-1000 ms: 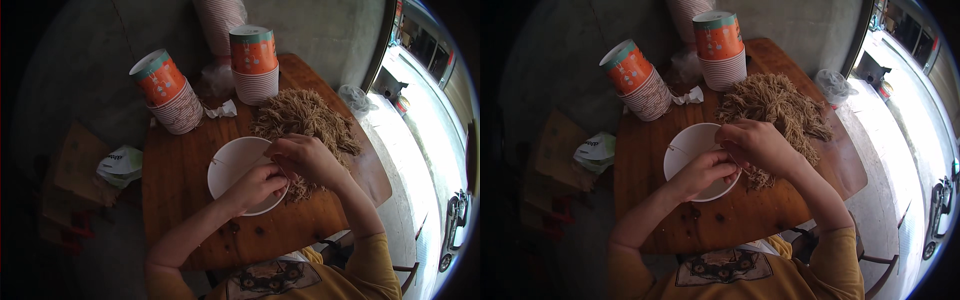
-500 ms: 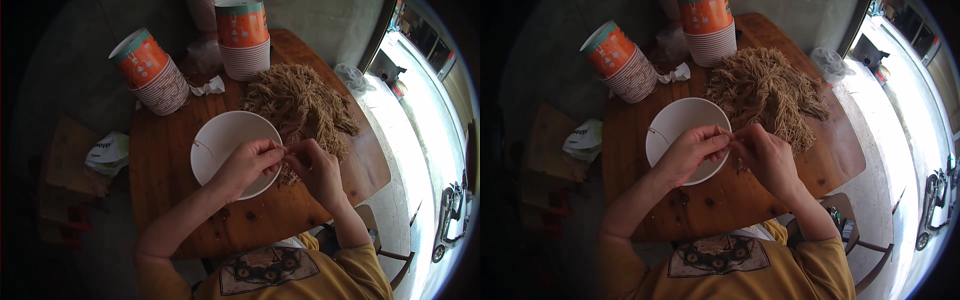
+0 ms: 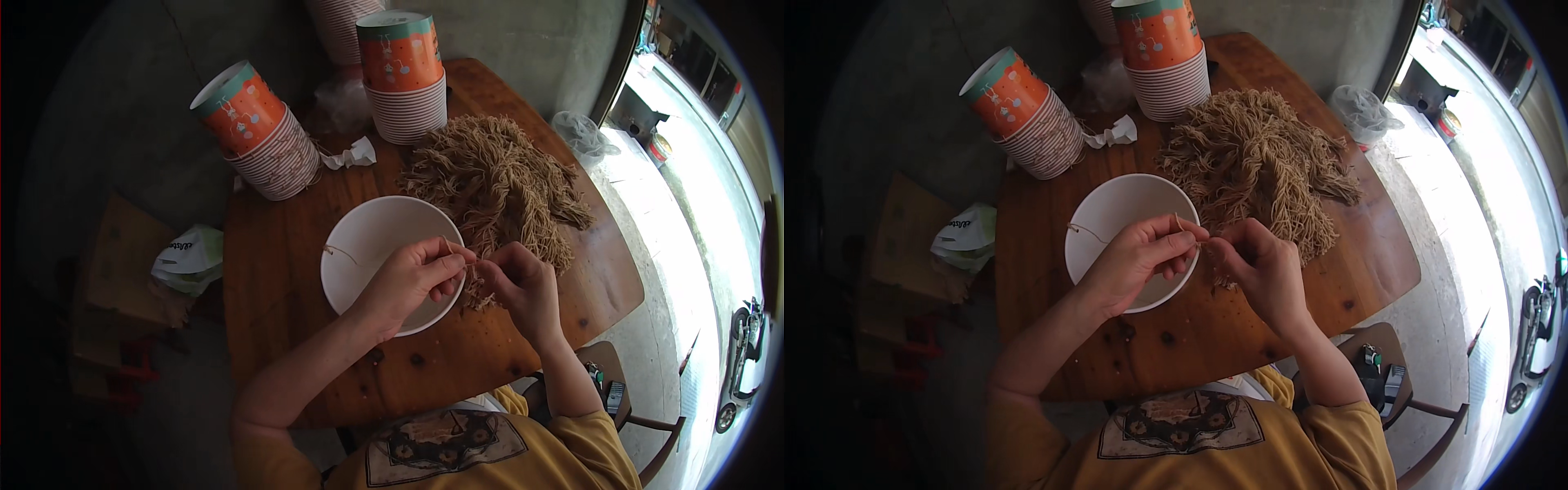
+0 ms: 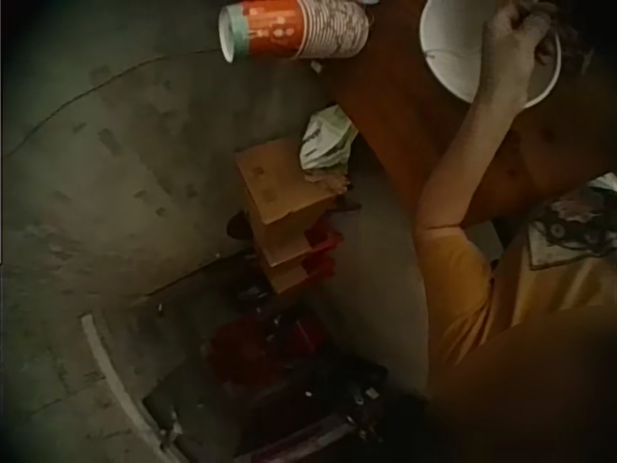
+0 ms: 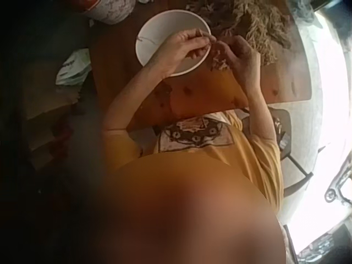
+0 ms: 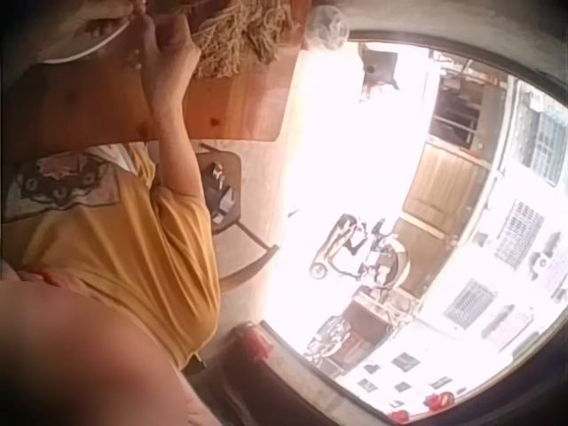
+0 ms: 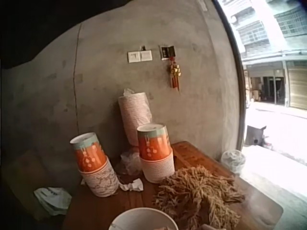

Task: Threading strings through pre-punched holes in paper cups to attach handles for assembly.

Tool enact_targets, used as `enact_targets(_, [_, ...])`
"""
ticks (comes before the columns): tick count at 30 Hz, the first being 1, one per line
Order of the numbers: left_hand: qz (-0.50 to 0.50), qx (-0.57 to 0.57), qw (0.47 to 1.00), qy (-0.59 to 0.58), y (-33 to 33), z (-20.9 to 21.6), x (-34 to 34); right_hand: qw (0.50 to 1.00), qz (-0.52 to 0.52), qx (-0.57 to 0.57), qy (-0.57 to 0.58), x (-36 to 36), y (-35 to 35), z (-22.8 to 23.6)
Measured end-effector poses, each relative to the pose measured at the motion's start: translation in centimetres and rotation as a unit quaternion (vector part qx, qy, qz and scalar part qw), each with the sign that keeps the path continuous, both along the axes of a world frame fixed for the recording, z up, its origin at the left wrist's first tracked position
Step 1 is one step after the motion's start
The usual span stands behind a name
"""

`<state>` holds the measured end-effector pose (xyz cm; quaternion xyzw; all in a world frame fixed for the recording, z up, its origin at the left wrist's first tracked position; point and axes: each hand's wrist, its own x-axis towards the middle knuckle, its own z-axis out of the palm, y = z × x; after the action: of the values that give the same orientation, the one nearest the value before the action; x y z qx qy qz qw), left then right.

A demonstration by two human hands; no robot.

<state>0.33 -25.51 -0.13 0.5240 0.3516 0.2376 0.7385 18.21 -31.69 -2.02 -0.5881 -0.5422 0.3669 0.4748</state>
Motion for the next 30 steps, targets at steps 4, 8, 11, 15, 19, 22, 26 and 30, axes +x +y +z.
enact_targets(4, [0.003, -0.111, 0.993, -0.044, 0.7, -0.4, -0.8, 0.999, -0.029, 0.015, 0.022, -0.8, -0.7, -1.1])
enact_targets(8, [0.001, -0.161, 0.985, -0.055, 1.3, -0.3, -1.1, 0.981, -0.058, 0.131, -0.130, -3.1, -1.7, -1.0])
enact_targets(11, [-0.014, -0.185, 0.980, -0.079, 1.3, -0.3, -1.0, 0.968, -0.044, 0.176, -0.170, -3.5, -1.6, -1.2])
enact_targets(15, [-0.002, -0.186, 0.980, -0.067, 1.1, 0.5, -0.8, 0.964, -0.040, 0.203, -0.164, -3.7, -1.4, -0.9])
enact_targets(19, [0.005, -0.158, 0.987, -0.024, 0.9, 0.7, -0.5, 0.963, -0.028, 0.211, -0.167, -3.8, -1.2, -0.9])
enact_targets(22, [-0.009, -0.117, 0.993, -0.020, 0.9, 0.3, -0.3, 0.983, -0.023, 0.160, -0.085, -3.2, -1.3, -1.4])
enact_targets(26, [-0.063, -0.054, 0.997, -0.005, 1.5, 0.4, -0.5, 0.982, -0.025, -0.001, 0.186, -1.9, -0.8, -0.1])
enact_targets(30, [-0.062, -0.068, 0.996, -0.008, 1.8, 0.4, -0.5, 0.967, -0.005, -0.060, 0.246, -0.7, -0.1, -0.2])
